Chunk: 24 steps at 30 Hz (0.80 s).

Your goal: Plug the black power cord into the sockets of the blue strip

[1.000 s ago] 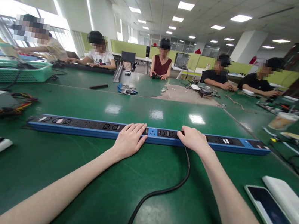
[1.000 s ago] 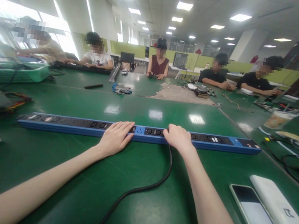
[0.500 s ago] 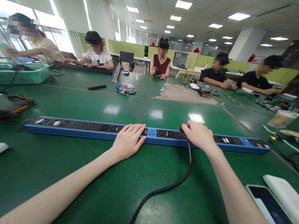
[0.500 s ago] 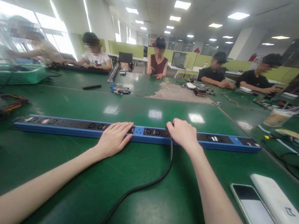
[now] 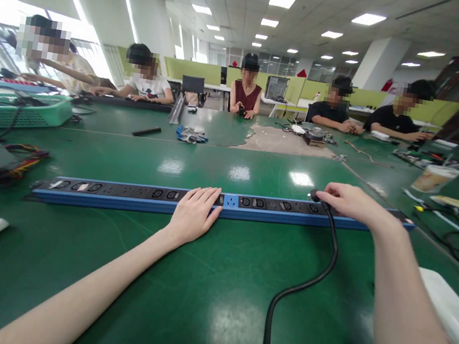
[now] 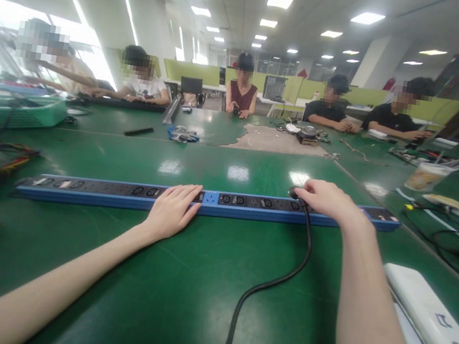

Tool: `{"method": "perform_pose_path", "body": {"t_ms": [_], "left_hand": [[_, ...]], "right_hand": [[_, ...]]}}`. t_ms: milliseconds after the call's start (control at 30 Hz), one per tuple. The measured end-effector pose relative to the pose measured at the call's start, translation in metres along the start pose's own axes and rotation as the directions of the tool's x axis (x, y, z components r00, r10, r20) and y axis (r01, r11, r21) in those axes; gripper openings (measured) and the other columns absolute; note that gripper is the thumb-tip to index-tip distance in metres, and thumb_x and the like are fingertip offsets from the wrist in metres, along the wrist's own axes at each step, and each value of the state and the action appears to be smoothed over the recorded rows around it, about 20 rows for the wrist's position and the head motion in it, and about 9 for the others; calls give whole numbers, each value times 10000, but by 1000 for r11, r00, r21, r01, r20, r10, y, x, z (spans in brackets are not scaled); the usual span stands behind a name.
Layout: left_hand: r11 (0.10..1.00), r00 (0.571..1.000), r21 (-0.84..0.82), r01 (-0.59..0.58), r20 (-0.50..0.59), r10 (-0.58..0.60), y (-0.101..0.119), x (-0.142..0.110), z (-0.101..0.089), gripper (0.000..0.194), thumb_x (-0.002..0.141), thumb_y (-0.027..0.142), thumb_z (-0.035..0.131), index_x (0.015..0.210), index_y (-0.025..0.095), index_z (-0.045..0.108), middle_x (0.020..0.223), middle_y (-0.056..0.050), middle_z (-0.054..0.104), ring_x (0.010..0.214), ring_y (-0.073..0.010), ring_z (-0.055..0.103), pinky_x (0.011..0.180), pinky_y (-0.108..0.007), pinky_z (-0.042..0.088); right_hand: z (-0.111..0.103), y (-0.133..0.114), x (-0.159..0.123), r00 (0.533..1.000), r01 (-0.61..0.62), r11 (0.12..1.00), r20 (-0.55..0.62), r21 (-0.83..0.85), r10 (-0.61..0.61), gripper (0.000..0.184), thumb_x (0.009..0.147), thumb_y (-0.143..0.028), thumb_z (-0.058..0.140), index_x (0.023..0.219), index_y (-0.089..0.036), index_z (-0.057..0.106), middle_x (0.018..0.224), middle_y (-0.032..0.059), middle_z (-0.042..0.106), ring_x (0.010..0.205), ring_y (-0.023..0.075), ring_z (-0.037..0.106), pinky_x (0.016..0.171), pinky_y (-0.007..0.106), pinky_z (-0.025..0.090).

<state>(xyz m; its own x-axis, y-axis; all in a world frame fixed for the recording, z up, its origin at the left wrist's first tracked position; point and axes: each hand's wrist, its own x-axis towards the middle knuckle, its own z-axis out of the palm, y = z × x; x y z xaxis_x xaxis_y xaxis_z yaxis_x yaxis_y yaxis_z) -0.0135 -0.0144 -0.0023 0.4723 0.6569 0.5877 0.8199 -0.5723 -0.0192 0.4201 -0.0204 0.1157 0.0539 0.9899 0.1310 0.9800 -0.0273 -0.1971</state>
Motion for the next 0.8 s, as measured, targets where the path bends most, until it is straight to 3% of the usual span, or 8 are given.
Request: {"method": "perform_pose_path", "body": {"t_ms": [100, 200, 300, 433, 533, 667, 800], "left_hand": [[1000, 1000, -1, -6, -5, 6, 0, 0, 0, 524, 1067, 422, 407, 1523, 190, 518, 1487, -114, 597, 1359, -283, 558, 1182, -469, 386], [1000, 1000, -3, -10, -9, 10, 0, 0, 0, 523, 1065, 421, 410, 1524, 196, 519, 1486, -114, 598, 1354, -284, 562, 1176, -470, 392], [1000, 1000, 0, -10, -7, 10, 0, 1, 0, 524, 1064, 424, 415, 1522, 192, 520, 1485, -113, 599, 1352, -282, 562, 1179, -469, 389], [1000, 1000, 1, -11, -2, 11, 0, 1, 1, 527, 1065, 426, 419, 1525, 189, 517, 1487, -112, 598, 1353, -282, 560, 1179, -468, 388], [1000, 1000, 1, -9, -4, 9, 0, 0, 1, 529, 1062, 428, 423, 1528, 193, 513, 1494, -113, 591, 1359, -287, 555, 1178, -475, 389], [1000, 1000, 4, -6, 3, 6, 0, 0, 1, 531, 1066, 431, 415, 1527, 186, 511, 1497, -113, 587, 1364, -287, 548, 1186, -473, 379], [1000, 1000, -1, -5, 0, 5, -1, -1, 1, 529, 1066, 428, 415, 1527, 189, 512, 1493, -114, 591, 1363, -287, 549, 1188, -472, 375]], "right_hand": [[14, 0, 6, 992, -53, 992, 116, 115, 40, 428, 920, -582, 513, 1010, -204, 693, 841, 47, 726, 653, 161, 619, 648, 267, 449], [23, -10, 10, 1000, 3, 993, 3, 119, -3, 327, 859, -467, 589, 1041, -216, 693, 802, 22, 724, 667, 158, 626, 665, 259, 452], [28, -21, 12, 998, 24, 995, -58, 96, -19, 258, 809, -435, 630, 926, -221, 712, 719, 13, 700, 672, 172, 644, 688, 270, 471], [26, -26, 9, 988, -57, 931, 155, 360, 1, 316, 867, -430, 546, 1016, -202, 706, 718, 37, 712, 634, 180, 673, 636, 275, 514], [18, -16, 5, 950, -78, 870, 301, 486, -82, 400, 840, -350, 558, 1195, -200, 662, 833, 47, 751, 718, 190, 715, 653, 272, 544], [7, 7, 2, 941, 43, 942, 304, 334, -151, 475, 746, -366, 702, 1198, -223, 678, 846, 16, 756, 746, 187, 712, 660, 257, 521], [-2, 12, 1, 964, 95, 991, 237, 99, -117, 456, 728, -604, 758, 997, -237, 733, 793, 14, 744, 734, 190, 686, 610, 255, 440]]}}
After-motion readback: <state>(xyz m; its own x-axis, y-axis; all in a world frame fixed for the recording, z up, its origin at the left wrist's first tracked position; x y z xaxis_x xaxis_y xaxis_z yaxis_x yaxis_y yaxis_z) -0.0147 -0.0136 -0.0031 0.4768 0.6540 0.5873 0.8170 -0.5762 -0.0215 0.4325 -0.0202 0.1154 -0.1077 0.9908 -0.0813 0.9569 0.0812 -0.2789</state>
